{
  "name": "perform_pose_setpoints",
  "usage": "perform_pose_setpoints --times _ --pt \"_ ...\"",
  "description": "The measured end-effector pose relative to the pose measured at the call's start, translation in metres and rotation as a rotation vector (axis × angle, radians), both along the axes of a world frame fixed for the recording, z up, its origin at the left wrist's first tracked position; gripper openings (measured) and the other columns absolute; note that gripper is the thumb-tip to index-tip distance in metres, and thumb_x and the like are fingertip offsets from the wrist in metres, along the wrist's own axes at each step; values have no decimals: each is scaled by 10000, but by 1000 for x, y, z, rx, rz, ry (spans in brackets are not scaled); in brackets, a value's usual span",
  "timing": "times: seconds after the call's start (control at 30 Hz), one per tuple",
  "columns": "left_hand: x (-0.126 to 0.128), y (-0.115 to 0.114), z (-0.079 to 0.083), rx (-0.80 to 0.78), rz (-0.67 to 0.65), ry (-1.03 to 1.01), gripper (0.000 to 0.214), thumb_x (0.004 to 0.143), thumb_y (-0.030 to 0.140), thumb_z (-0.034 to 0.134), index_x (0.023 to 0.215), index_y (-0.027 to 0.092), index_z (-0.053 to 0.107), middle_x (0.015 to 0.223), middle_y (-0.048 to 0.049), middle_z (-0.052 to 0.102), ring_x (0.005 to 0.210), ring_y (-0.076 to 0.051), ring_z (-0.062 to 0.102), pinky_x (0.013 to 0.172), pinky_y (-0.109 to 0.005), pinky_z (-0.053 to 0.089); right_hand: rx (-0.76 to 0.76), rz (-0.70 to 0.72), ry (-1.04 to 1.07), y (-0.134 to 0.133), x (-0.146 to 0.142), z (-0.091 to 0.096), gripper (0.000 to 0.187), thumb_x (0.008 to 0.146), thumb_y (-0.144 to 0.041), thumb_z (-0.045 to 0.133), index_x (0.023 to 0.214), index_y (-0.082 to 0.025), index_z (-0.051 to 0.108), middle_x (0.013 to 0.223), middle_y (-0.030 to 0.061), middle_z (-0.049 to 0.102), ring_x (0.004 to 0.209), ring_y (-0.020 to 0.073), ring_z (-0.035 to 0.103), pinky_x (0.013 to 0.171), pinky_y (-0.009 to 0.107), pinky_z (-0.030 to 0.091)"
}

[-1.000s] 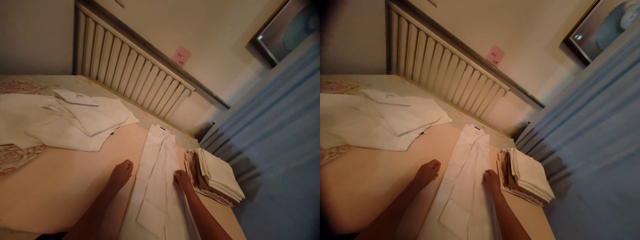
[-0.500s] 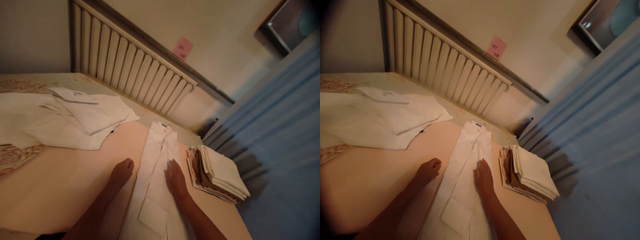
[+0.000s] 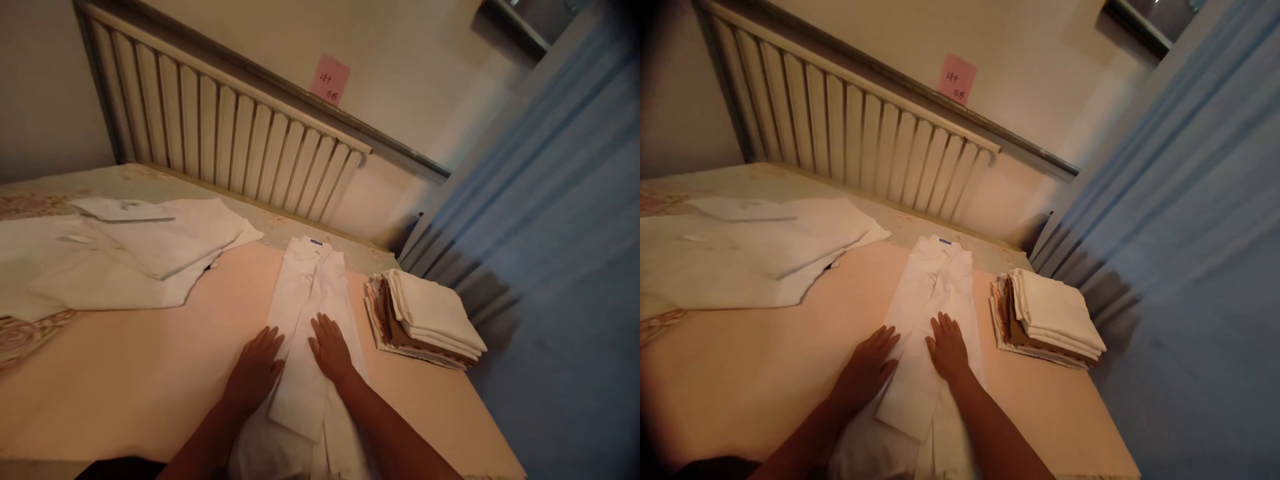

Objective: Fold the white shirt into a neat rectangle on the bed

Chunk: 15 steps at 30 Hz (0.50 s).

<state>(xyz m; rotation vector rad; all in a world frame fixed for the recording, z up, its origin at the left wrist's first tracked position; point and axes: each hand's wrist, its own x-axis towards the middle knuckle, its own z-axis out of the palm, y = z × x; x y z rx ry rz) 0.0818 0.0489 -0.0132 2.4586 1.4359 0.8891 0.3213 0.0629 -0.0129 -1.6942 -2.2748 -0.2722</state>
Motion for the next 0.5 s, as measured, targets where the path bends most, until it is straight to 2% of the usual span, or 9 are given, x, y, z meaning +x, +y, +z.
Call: perform_pose_setpoints --times 0.07,0.2,0.5 --pt "0 -8 -3 14 -13 98 438 855 248 508 1285 211 588 1421 -62 527 1365 -286 389 1083 -456 354 -12 -20 18 -1 -2 2 453 962 -322 427 1391 -181 464 1497 108 401 1414 240 307 1158 469 251" --pt "-4 -23 0 36 47 204 437 888 264 464 1306 211 577 1439 -56 508 1367 -304 385 1084 -479 340 -49 -40 38 -9 -6 4 467 962 -350 431 1397 -186 460 1499 117 395 1408 257 317 1150 476 244" --pt "-15 -51 -1 114 66 281 455 915 316 438 1350 228 537 1445 -58 501 1351 -290 417 1087 -462 329 -143 -26 112 -49 -5 8 520 964 -399 410 1440 -189 407 1537 119 319 1432 273 257 1157 483 204"
